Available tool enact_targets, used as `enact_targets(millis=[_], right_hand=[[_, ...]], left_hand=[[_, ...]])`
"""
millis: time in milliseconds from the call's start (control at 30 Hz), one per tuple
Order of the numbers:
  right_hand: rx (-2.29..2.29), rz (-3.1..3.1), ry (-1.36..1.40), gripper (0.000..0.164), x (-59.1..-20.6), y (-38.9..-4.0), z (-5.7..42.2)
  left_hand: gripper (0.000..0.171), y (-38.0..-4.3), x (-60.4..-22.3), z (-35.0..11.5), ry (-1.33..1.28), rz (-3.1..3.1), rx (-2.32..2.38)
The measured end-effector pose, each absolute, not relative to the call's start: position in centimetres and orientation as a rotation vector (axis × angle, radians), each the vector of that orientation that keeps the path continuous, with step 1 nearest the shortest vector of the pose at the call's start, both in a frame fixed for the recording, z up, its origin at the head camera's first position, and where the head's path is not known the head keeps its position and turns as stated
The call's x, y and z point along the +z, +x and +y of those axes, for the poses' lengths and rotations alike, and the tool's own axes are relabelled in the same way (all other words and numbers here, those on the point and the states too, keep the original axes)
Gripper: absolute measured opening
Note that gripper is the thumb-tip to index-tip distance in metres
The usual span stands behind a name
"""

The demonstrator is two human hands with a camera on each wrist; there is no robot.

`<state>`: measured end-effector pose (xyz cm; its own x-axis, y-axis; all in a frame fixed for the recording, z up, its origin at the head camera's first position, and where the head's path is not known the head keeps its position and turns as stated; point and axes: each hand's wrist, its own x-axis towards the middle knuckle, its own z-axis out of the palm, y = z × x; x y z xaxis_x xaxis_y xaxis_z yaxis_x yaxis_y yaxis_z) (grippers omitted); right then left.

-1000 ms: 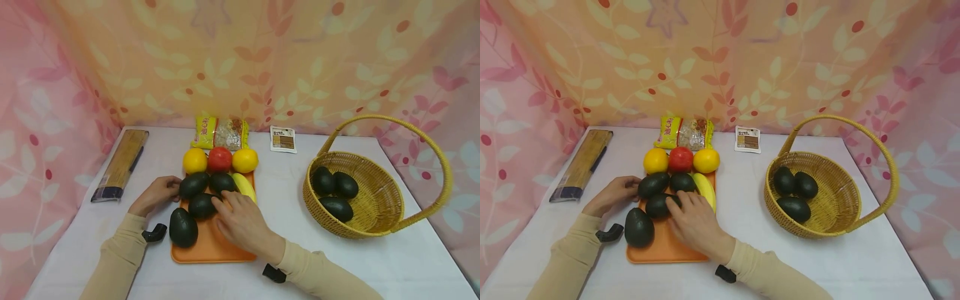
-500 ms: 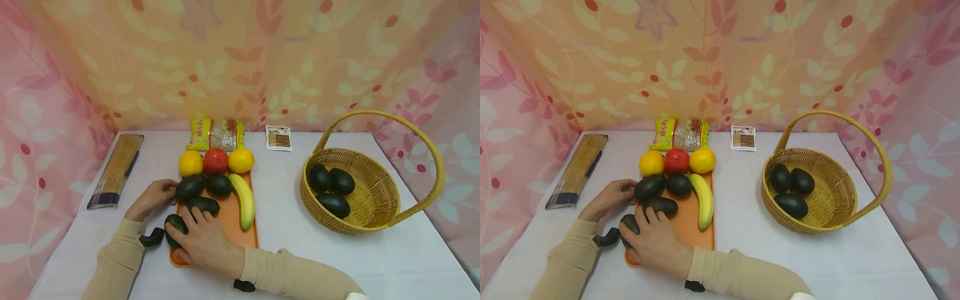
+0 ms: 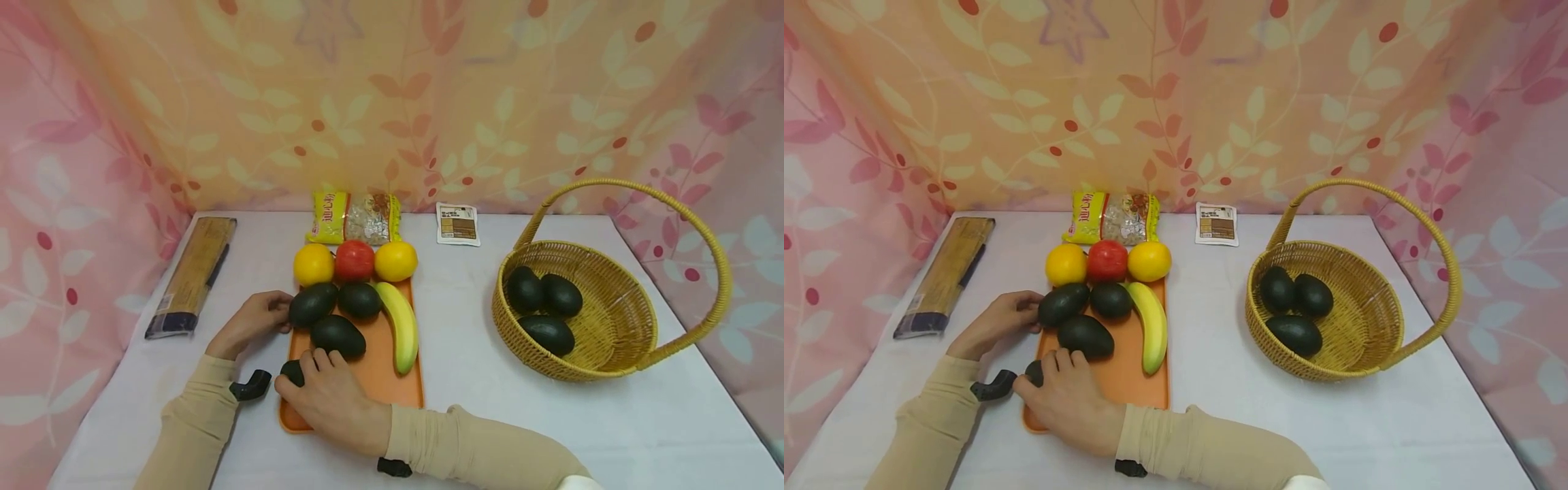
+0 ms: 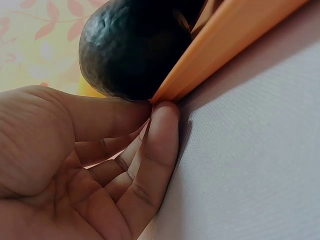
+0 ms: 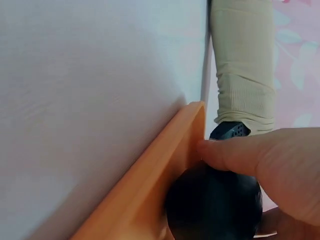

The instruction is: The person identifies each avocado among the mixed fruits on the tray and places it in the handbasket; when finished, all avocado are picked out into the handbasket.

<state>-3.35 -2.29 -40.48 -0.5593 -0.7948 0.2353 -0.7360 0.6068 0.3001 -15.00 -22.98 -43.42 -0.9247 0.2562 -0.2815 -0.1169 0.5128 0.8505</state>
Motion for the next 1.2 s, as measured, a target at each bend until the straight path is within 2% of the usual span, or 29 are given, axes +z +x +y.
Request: enact_targets(millis=[67,200,467,800,1033,1200], right_hand=[[-0.241,-2.485,1.222,0.024,-40.6,-3.4,-2.1],[-0.147,-2.498,1.248,0.029,-40.2,-3.5,-1.4],[0.211,-2.571,1.178,0.065,-36.3,-4.7,2.7],[0.456,-2.534,0.627,0.066,-31.6,-7.2,14.0],[0.494,-2.552,0.295,0.07,-31.1,-7.4,22.5],[0.405,-2.612,0.183,0.074,-31.8,-7.0,27.3]], left_hand=[[0.032,-15.0,-43.5,-22.9,0.117,2.385,1.387],[0.032,-15.0,-43.6,-22.9,0.123,2.378,1.409],[0.034,-14.8,-43.6,-22.9,0.123,2.375,1.421],[0.034,-15.0,-43.4,-22.9,0.11,2.392,1.373],[0.033,-15.2,-43.1,-22.9,0.132,2.413,1.369],[0.032,-15.1,-43.3,-22.9,0.111,2.397,1.387]])
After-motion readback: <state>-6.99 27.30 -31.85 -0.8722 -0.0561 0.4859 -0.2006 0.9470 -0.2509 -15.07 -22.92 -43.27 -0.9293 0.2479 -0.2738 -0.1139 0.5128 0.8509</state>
